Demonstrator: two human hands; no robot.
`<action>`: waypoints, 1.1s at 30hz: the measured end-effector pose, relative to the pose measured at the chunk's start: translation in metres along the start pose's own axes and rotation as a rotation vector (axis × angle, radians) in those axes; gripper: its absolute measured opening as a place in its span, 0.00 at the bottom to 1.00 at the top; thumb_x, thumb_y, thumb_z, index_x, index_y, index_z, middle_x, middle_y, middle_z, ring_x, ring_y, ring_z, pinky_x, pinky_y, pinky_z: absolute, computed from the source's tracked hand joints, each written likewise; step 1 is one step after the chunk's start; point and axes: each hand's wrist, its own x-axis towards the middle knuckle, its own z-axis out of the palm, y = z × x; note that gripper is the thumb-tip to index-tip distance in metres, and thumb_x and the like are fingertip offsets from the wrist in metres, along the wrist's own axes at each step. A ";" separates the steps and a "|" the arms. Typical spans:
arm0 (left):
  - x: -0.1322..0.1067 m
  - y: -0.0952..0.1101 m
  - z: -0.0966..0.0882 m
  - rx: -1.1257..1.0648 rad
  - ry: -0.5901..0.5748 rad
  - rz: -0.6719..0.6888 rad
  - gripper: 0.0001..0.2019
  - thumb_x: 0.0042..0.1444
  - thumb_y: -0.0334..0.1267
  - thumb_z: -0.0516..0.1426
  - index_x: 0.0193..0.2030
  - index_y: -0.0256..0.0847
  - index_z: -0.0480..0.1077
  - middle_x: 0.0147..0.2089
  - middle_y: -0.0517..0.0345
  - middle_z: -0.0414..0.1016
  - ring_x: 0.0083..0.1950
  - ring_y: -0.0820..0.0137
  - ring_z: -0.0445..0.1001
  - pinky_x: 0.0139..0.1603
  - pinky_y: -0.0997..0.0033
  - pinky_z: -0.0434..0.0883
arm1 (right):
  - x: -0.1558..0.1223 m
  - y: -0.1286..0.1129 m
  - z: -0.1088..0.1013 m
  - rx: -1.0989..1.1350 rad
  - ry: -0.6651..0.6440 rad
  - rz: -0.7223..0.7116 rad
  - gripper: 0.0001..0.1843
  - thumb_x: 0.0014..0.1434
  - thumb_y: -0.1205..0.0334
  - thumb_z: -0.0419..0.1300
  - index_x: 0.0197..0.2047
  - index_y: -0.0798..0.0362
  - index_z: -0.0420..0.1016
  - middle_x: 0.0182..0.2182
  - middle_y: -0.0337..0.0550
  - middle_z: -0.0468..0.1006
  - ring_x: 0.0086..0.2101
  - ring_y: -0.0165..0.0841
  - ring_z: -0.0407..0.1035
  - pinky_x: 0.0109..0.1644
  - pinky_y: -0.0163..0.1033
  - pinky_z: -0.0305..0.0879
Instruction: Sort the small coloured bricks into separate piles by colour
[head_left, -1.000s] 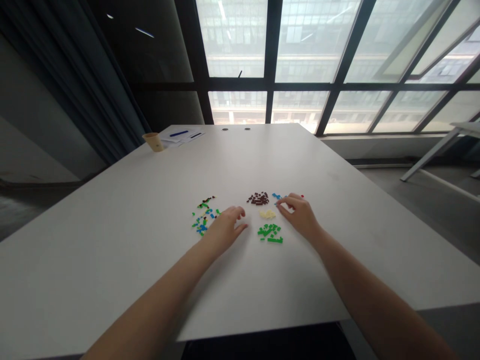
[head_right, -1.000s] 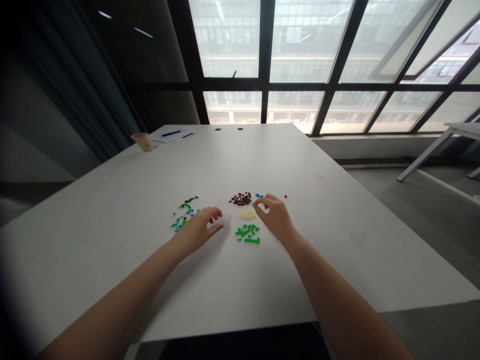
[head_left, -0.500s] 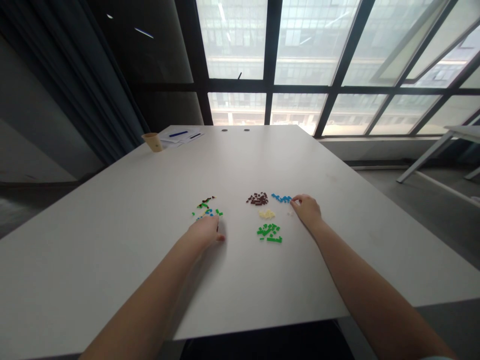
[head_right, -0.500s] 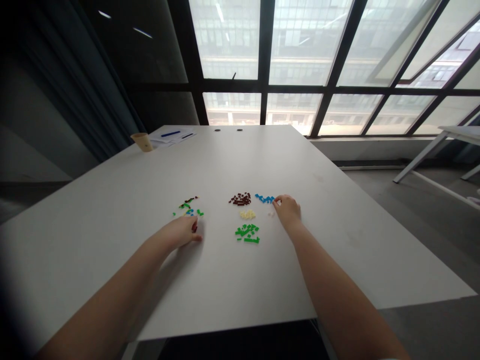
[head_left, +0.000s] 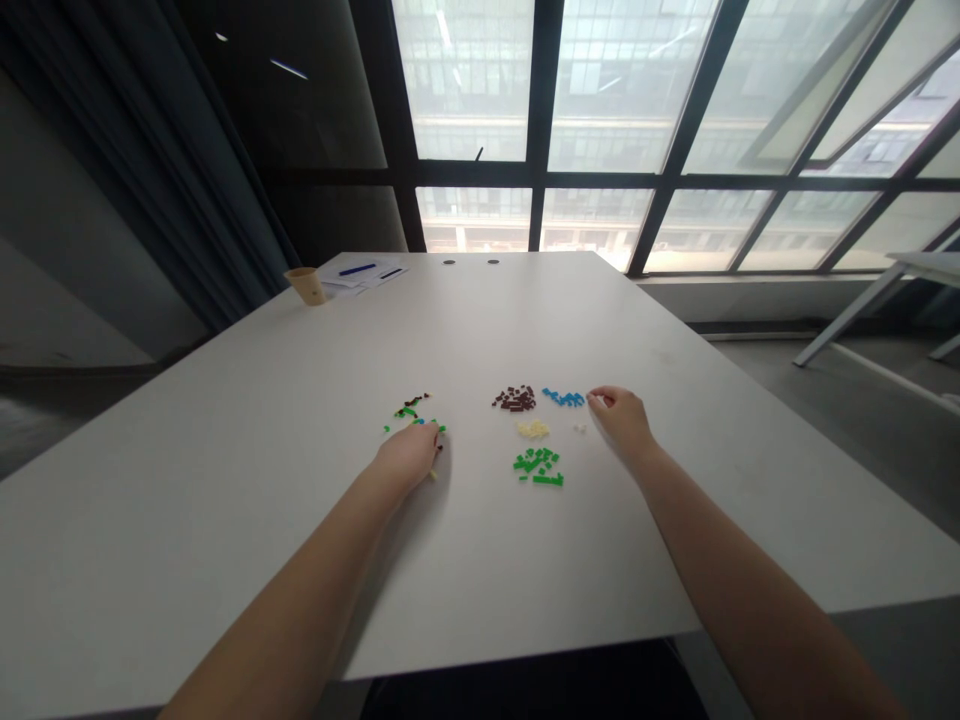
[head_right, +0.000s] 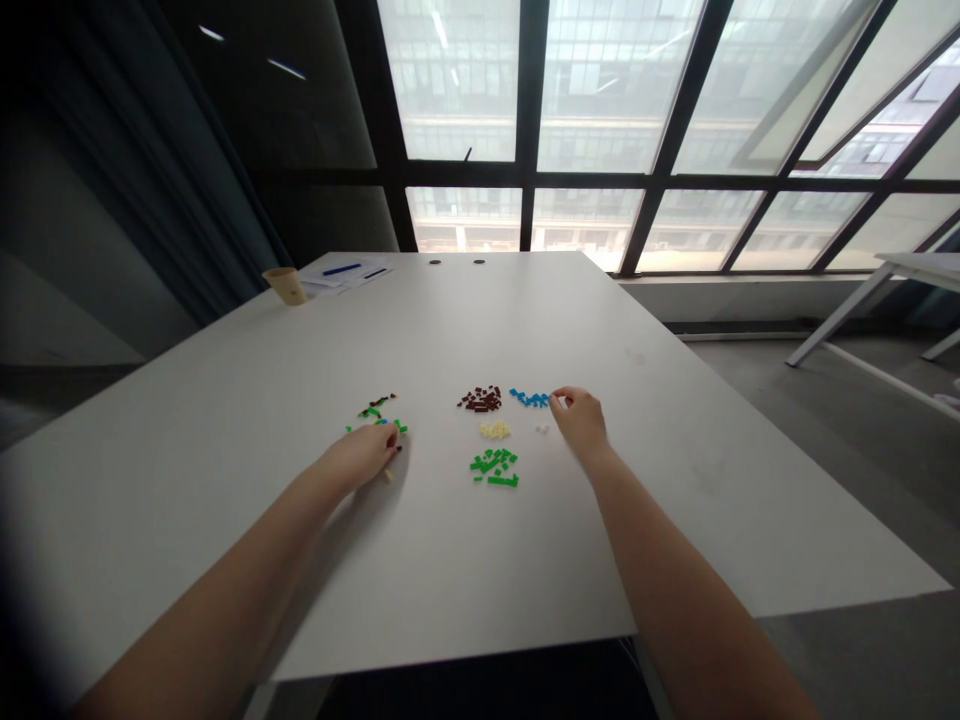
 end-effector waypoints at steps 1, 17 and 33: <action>0.000 0.001 -0.001 0.005 0.002 -0.003 0.09 0.52 0.32 0.47 0.34 0.37 0.67 0.37 0.46 0.74 0.37 0.64 0.72 0.32 0.71 0.62 | 0.000 0.000 0.000 0.001 -0.001 -0.002 0.19 0.48 0.55 0.51 0.32 0.57 0.78 0.21 0.45 0.73 0.24 0.32 0.63 0.30 0.36 0.57; 0.005 -0.003 -0.001 -0.255 0.166 0.115 0.09 0.46 0.29 0.50 0.31 0.38 0.71 0.33 0.51 0.75 0.35 0.65 0.71 0.36 0.70 0.64 | -0.001 -0.004 -0.001 0.001 -0.039 -0.022 0.17 0.48 0.54 0.52 0.30 0.56 0.78 0.17 0.39 0.66 0.21 0.29 0.59 0.28 0.35 0.53; -0.003 0.056 0.019 -1.441 0.060 0.408 0.08 0.42 0.36 0.61 0.29 0.36 0.69 0.29 0.58 0.74 0.33 0.73 0.72 0.39 0.71 0.69 | -0.025 -0.043 0.006 0.151 -0.156 -0.331 0.10 0.51 0.62 0.53 0.28 0.54 0.76 0.17 0.36 0.61 0.22 0.28 0.58 0.29 0.33 0.53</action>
